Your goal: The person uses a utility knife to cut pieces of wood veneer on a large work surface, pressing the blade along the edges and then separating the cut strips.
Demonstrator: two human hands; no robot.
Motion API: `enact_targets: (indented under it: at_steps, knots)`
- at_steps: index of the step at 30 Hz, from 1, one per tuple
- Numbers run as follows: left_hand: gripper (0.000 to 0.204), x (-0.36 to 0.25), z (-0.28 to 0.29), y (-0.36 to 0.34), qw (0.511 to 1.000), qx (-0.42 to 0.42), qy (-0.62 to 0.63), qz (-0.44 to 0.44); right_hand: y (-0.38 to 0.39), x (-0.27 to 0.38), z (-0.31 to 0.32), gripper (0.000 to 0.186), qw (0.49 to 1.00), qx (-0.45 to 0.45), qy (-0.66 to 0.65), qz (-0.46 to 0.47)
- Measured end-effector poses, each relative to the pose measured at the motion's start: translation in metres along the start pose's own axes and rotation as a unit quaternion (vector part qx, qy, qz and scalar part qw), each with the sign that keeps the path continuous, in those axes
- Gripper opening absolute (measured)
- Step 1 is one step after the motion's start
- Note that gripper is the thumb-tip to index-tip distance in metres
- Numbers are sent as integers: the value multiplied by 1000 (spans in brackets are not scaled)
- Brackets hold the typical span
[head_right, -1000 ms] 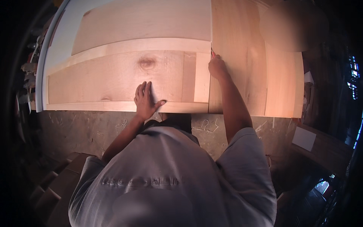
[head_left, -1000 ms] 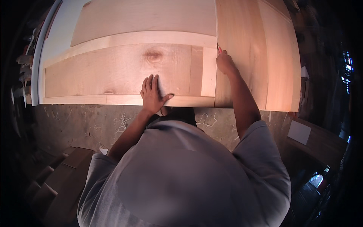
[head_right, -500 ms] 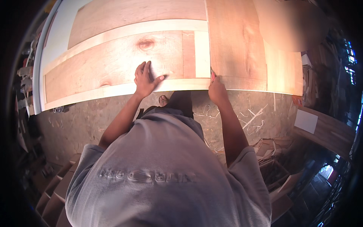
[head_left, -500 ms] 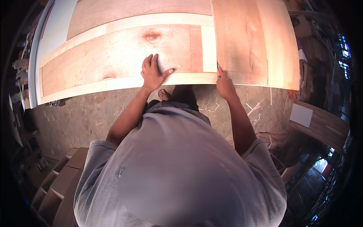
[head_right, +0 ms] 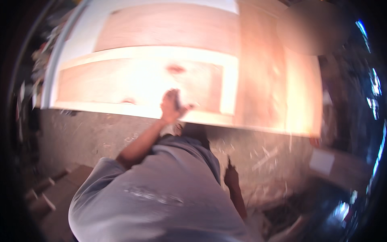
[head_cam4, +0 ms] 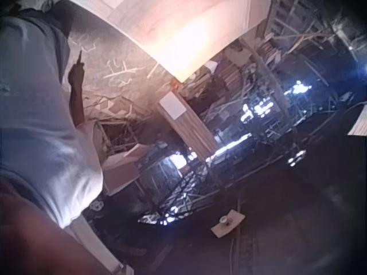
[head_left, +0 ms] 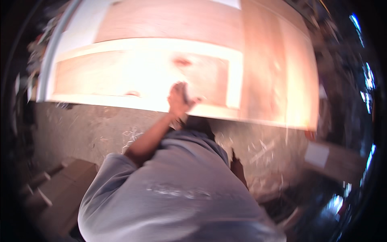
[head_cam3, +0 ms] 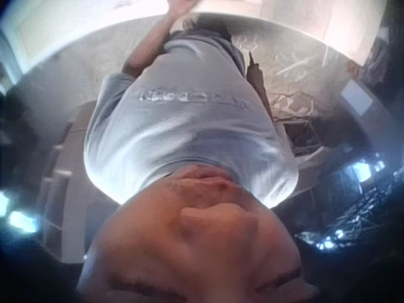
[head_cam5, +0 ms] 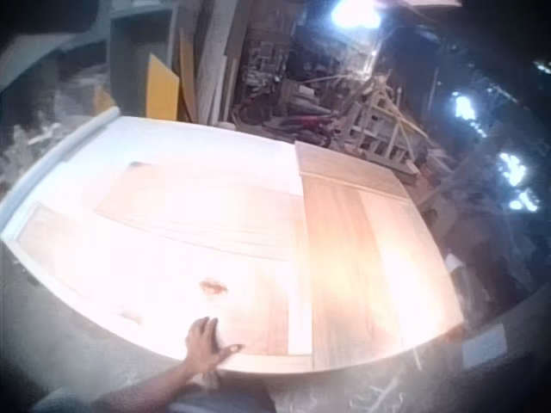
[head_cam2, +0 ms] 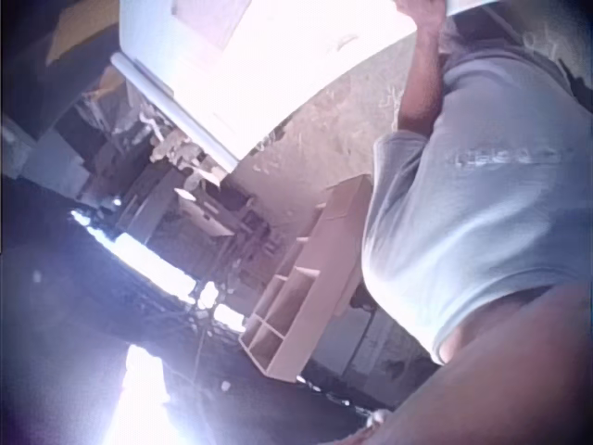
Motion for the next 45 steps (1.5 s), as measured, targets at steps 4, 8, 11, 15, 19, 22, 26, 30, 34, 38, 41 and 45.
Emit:
enact_targets:
  at_steps: [4, 8, 11, 15, 19, 22, 26, 30, 34, 38, 41, 45]
  knots:
    - [95, -14, -11, -4, 992, 115, -17, 55, -30, 2, 54, 28, 942, -188, -265, -86]
    - [85, -7, 23, -13, 988, 123, 57, 67, -128, 87, 144, 23, 901, -249, -339, 106]
    - [75, 7, 54, -28, 986, 87, 113, 90, -212, 160, 188, 31, 897, -236, -314, 204]
    - [67, 49, 100, -57, 985, -19, 101, 135, -288, 288, 220, 28, 908, -169, -262, 279]
    - [63, 97, 161, -92, 971, -135, 95, 174, -353, 396, 218, 29, 893, -102, -248, 362]
    - [62, 139, 209, -149, 970, -153, 76, 173, -391, 475, 208, 30, 889, -48, -234, 390]
    - [57, 201, 274, -272, 973, -184, 31, 138, -463, 577, 205, 25, 893, -16, -134, 429]
    - [58, 259, 306, -408, 970, -195, -61, 130, -551, 717, 232, 25, 885, -69, 13, 460]
    - [61, 303, 298, -489, 958, -192, -154, 149, -645, 852, 238, 31, 865, -99, 183, 456]
    - [64, 321, 283, -507, 959, -184, -170, 135, -714, 922, 235, 33, 866, -107, 240, 425]
    - [65, 323, 282, -508, 959, -178, -171, 138, -738, 950, 229, 34, 862, -109, 256, 424]
    - [64, 327, 282, -510, 961, -163, -169, 149, -753, 968, 220, 35, 856, -78, 269, 436]
Point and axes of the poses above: each hand's wrist, its own y-axis away from the middle knuckle, its own z-axis out of the back of the hand, x = y × z, the point moved 9 cm from there along -y, towards the middle knuckle, and after that the axes turned 7 degrees about z, right-handed, at the moved point
